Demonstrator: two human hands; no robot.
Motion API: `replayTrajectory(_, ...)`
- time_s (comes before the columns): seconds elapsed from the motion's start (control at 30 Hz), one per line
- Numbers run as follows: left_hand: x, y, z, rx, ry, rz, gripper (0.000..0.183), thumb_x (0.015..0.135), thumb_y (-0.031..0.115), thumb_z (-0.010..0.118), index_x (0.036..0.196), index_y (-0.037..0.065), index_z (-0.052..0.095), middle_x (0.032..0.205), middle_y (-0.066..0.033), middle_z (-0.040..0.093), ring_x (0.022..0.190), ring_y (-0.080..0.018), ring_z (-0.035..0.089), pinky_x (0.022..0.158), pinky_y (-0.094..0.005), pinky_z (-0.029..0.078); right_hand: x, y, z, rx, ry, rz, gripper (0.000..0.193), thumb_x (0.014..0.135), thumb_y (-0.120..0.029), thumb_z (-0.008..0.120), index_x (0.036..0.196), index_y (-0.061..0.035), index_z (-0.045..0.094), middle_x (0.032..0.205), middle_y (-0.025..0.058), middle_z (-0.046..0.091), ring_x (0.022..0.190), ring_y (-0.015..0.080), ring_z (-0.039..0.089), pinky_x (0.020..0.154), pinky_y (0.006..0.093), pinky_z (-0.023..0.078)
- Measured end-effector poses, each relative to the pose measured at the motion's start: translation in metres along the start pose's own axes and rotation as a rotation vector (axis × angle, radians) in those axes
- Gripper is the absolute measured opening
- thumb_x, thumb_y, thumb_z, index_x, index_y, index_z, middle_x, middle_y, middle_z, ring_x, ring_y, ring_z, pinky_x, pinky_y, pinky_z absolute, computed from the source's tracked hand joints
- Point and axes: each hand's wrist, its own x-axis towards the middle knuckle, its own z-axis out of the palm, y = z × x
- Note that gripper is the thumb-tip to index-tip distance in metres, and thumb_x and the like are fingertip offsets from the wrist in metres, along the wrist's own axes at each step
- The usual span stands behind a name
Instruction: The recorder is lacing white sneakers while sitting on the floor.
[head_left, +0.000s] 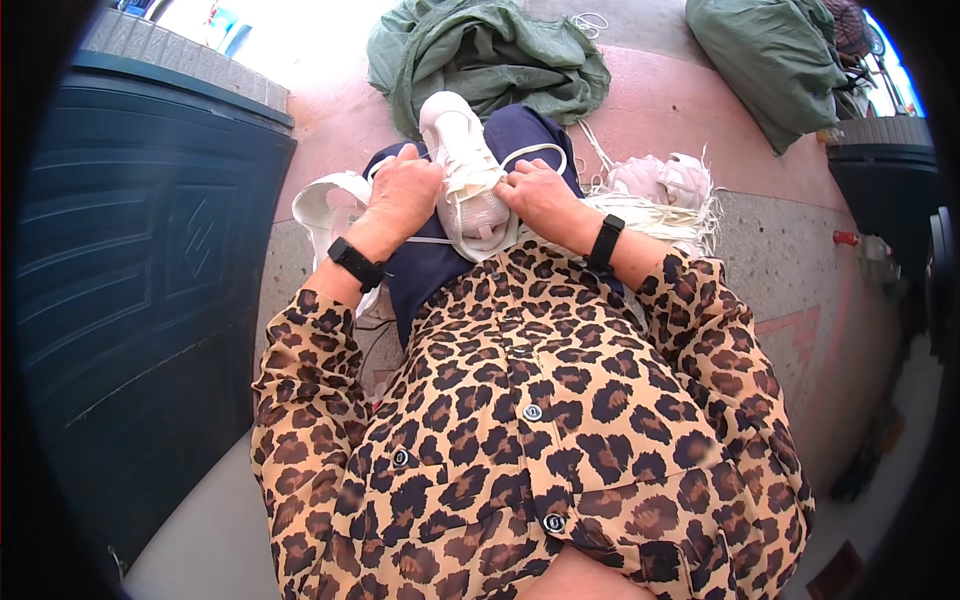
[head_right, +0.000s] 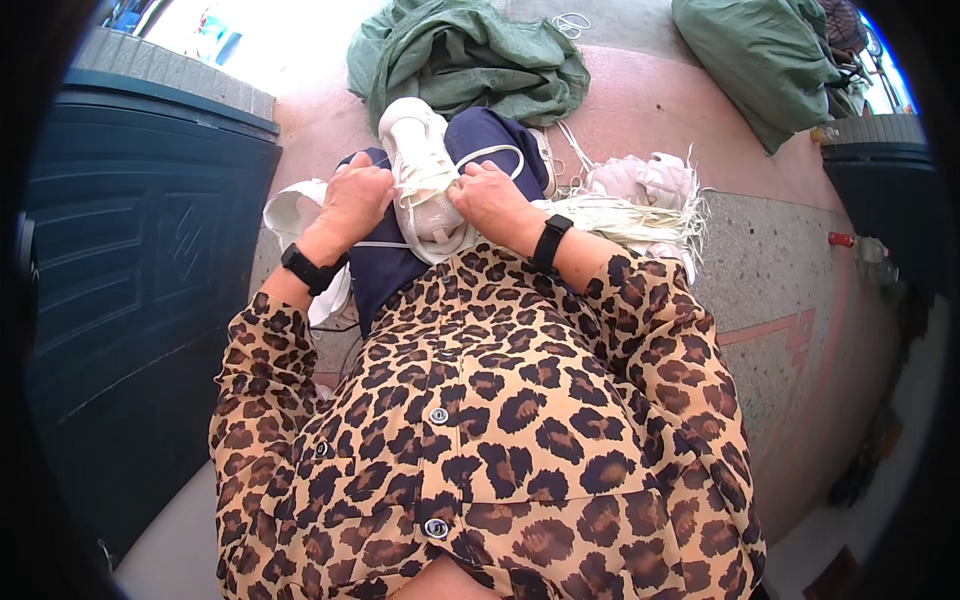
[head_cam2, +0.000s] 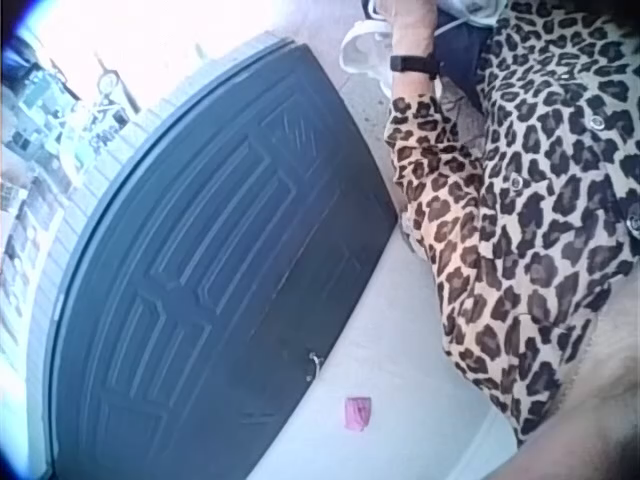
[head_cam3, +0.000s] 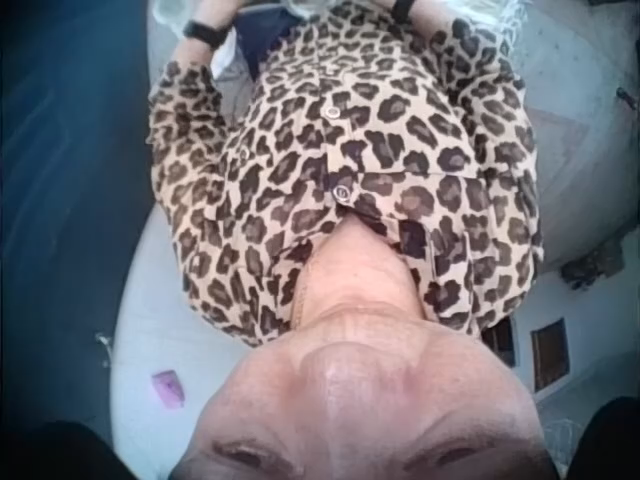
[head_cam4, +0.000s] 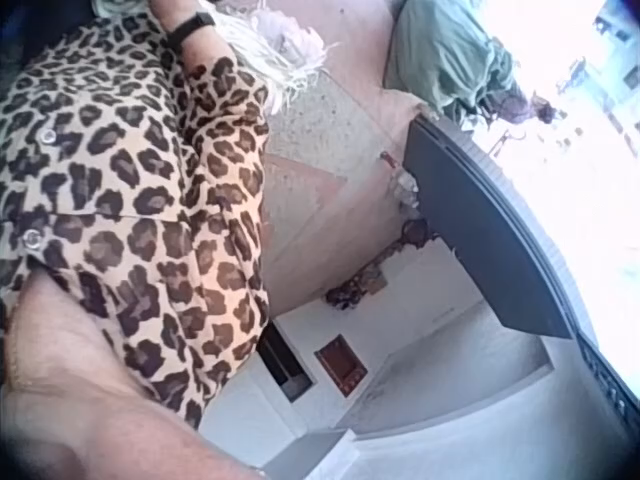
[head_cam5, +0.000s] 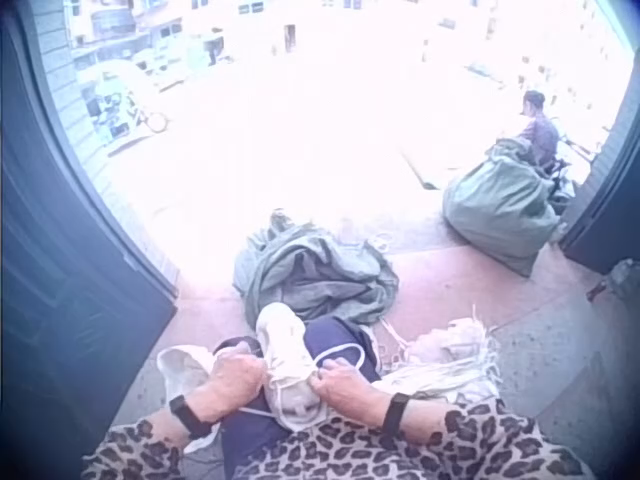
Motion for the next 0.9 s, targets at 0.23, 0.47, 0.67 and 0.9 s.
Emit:
replayTrajectory(0.23,-0.041,-0.031,-0.026,-1.44,-0.347,-0.62,0.027,0.084,0.013,0.051,0.106,-0.002,0.054,0.06,-0.0002,0.054,0.044,-0.0066,0.049,0.046,-0.0198,0.041,0.002,0.004,0.001,-0.102,-0.047,-0.026,0.007,0.068,-0.012,0.055,0.07,-0.0064,0.059,0.073,0.0038,0.06,0.081,0.0174,0.055,0.072,0.0296,0.041)
replayTrajectory(0.47,-0.057,-0.007,-0.04,-1.554,-0.342,-0.409,0.035,0.084,0.008,0.052,0.118,0.002,0.048,0.077,-0.0034,0.058,0.055,-0.0078,0.054,0.047,-0.0171,0.041,0.002,0.006,0.003,-0.067,-0.063,-0.038,0.009,0.068,-0.012,0.055,0.073,-0.0059,0.059,0.074,0.0039,0.06,0.081,0.0176,0.055,0.072,0.0298,0.041)
replayTrajectory(0.67,-0.033,-0.045,-0.077,-2.076,0.509,-0.409,0.024,0.091,0.024,0.046,0.1,0.004,0.055,0.09,-0.0063,0.058,0.084,-0.0145,0.054,0.058,-0.0215,0.043,-0.005,0.003,-0.005,0.112,0.067,0.002,0.01,0.069,-0.01,0.055,0.078,-0.01,0.058,0.08,0.0035,0.053,0.084,0.0187,0.05,0.071,0.0313,0.037)
replayTrajectory(0.9,-0.043,-0.041,-0.04,-1.37,0.493,-0.63,0.021,0.09,0.018,0.05,0.094,0.001,0.061,0.063,0.0036,0.044,0.051,-0.0039,0.039,0.042,-0.0171,0.033,0.007,-0.034,-0.04,0.772,0.066,0.019,0.018,0.075,-0.008,0.059,0.093,-0.0069,0.056,0.08,0.007,0.051,0.076,0.022,0.053,0.068,0.0323,0.042)
